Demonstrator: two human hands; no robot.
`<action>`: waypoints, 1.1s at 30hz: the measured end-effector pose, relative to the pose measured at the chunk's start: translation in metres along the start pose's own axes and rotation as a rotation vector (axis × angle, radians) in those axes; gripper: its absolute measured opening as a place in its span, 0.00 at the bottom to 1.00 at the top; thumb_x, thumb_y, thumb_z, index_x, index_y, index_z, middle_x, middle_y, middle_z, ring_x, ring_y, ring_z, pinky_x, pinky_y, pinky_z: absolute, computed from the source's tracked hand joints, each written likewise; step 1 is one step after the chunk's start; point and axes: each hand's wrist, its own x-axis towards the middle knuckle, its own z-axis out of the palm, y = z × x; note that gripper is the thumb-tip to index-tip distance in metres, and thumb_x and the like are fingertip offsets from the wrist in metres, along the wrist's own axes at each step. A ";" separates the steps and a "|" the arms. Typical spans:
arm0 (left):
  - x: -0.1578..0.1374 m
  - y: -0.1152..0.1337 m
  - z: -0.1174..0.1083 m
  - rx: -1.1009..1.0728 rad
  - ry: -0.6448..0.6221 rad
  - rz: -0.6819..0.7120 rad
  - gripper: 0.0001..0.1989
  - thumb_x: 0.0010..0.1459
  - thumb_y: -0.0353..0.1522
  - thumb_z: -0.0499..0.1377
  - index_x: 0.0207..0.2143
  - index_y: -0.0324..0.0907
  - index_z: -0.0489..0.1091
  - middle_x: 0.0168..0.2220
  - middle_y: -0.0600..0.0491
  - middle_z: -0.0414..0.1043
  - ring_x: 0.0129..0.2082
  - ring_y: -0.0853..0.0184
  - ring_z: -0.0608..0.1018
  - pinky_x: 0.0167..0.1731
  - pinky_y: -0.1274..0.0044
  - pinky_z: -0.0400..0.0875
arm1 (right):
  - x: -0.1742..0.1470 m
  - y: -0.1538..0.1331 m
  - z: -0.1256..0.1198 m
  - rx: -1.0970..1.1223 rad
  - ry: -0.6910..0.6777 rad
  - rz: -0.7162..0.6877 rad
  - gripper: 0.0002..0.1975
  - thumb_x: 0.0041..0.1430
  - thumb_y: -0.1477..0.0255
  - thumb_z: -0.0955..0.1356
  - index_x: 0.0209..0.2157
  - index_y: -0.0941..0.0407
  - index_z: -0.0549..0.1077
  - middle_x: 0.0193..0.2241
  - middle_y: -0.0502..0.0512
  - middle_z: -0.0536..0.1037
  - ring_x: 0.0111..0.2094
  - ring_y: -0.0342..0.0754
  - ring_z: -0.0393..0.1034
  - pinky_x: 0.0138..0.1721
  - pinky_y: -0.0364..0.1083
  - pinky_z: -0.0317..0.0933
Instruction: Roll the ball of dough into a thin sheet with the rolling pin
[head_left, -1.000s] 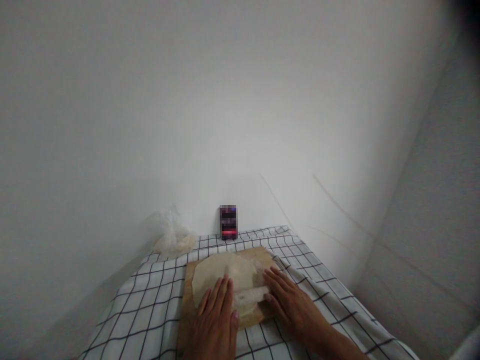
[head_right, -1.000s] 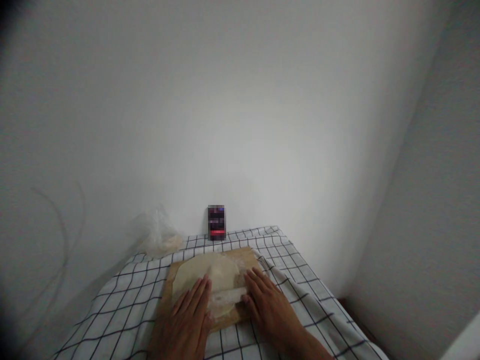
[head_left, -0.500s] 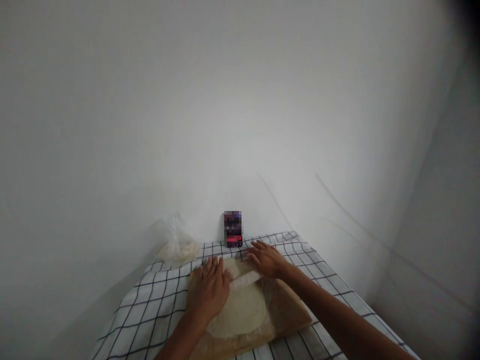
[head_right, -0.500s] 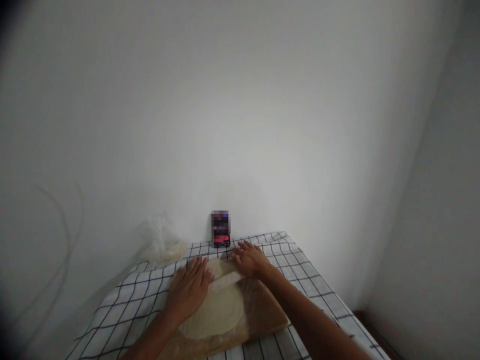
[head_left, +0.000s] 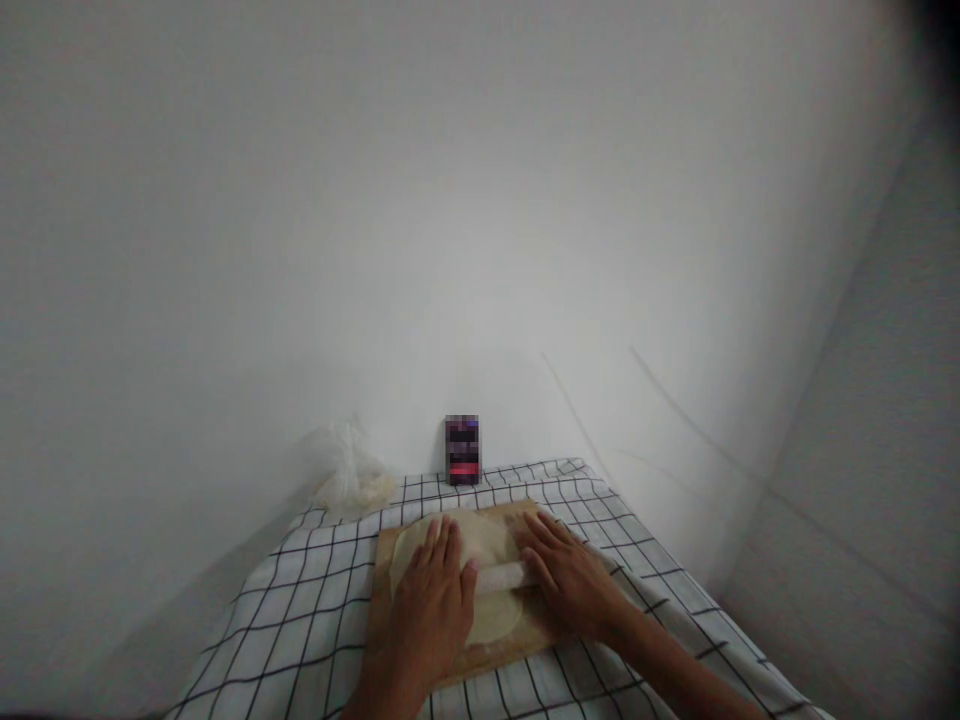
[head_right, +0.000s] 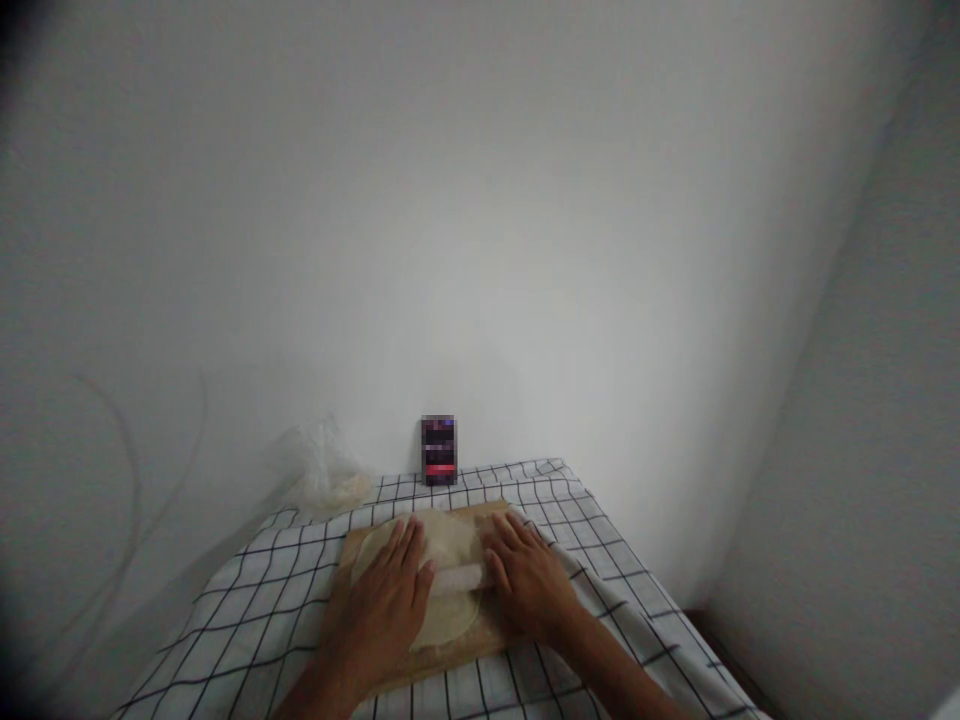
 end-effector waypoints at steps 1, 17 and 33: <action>-0.007 0.002 -0.005 0.003 0.017 0.030 0.27 0.73 0.40 0.46 0.66 0.32 0.61 0.68 0.40 0.63 0.68 0.53 0.65 0.62 0.60 0.70 | -0.012 -0.004 0.000 0.007 0.024 0.006 0.25 0.76 0.60 0.55 0.66 0.53 0.68 0.69 0.58 0.63 0.72 0.60 0.51 0.69 0.64 0.52; -0.021 0.003 -0.016 -0.022 -0.061 0.067 0.29 0.72 0.40 0.47 0.70 0.38 0.56 0.69 0.45 0.61 0.68 0.55 0.66 0.61 0.61 0.69 | -0.023 -0.024 -0.015 -0.029 -0.063 0.079 0.28 0.76 0.56 0.53 0.70 0.50 0.61 0.71 0.54 0.59 0.72 0.61 0.48 0.70 0.68 0.46; 0.023 -0.038 0.038 0.109 -0.032 0.081 0.22 0.72 0.36 0.47 0.63 0.42 0.67 0.66 0.41 0.67 0.67 0.51 0.67 0.61 0.53 0.69 | 0.090 0.015 0.004 0.033 -0.130 0.004 0.25 0.75 0.62 0.54 0.63 0.49 0.71 0.67 0.56 0.68 0.70 0.55 0.55 0.68 0.61 0.51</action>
